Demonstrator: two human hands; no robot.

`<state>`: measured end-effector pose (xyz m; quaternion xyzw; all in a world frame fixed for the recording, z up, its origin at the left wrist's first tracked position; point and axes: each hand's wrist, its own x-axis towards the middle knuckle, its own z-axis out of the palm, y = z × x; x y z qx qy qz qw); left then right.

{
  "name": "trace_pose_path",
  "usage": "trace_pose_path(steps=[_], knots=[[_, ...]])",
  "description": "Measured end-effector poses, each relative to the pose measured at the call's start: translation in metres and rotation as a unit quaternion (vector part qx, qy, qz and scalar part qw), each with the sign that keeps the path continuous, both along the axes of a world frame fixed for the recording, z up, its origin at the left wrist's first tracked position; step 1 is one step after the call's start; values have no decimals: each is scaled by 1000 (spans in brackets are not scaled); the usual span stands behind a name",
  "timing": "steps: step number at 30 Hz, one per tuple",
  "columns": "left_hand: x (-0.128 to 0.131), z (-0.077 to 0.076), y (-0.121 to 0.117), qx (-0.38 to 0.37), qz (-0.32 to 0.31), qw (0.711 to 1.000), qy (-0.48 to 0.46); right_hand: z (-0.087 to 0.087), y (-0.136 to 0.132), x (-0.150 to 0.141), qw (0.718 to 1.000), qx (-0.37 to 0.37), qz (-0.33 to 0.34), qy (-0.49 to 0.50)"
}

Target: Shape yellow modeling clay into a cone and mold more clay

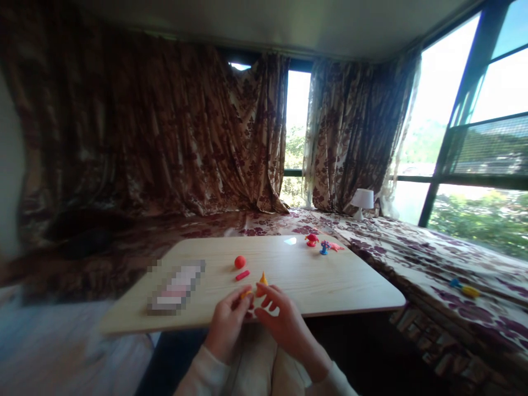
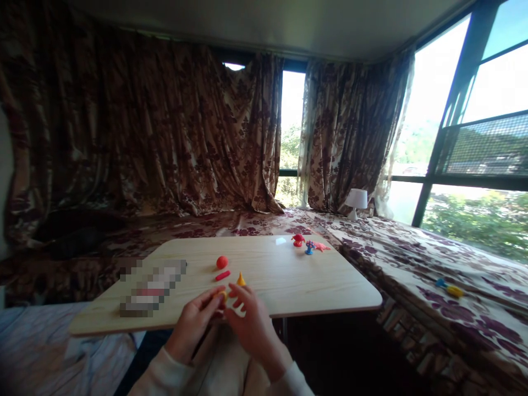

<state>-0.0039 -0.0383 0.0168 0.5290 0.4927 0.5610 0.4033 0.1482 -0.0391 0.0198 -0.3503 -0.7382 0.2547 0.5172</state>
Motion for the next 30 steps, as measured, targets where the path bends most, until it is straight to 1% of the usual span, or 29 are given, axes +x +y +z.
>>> trace_pose_path(steps=[1, 2, 3, 6, 9, 12, 16, 20, 25, 30], knots=[[-7, -1, 9, 38, 64, 995, 69, 1, 7, 7, 1000, -4, -6, -6], [-13, -2, 18, 76, 108, 980, 149, 2, 16, 14, 999, -5, -30, -15], [-18, -3, 27, 98, 135, 959, 231, 2, 25, 20, 998, -11, -55, -28], [-26, -6, 50, 105, 132, 943, 288, -3, 51, 26, 996, -25, -66, -44], [-24, -8, 60, 114, 111, 933, 323, -9, 66, 19, 997, -28, -54, -50], [-22, -9, 59, 128, 94, 921, 355, -13, 72, 10, 997, -26, -53, -48], [-17, -5, 51, 153, 101, 905, 384, -13, 73, 4, 998, -20, -55, -35], [-2, -2, 47, 181, 102, 888, 410, -14, 73, 0, 996, -16, -81, -16], [15, -6, 51, 179, 97, 876, 438, -15, 73, 0, 996, -14, -85, -3], [14, -11, 54, 174, 89, 872, 448, -15, 72, 1, 997, -11, -77, 9]])
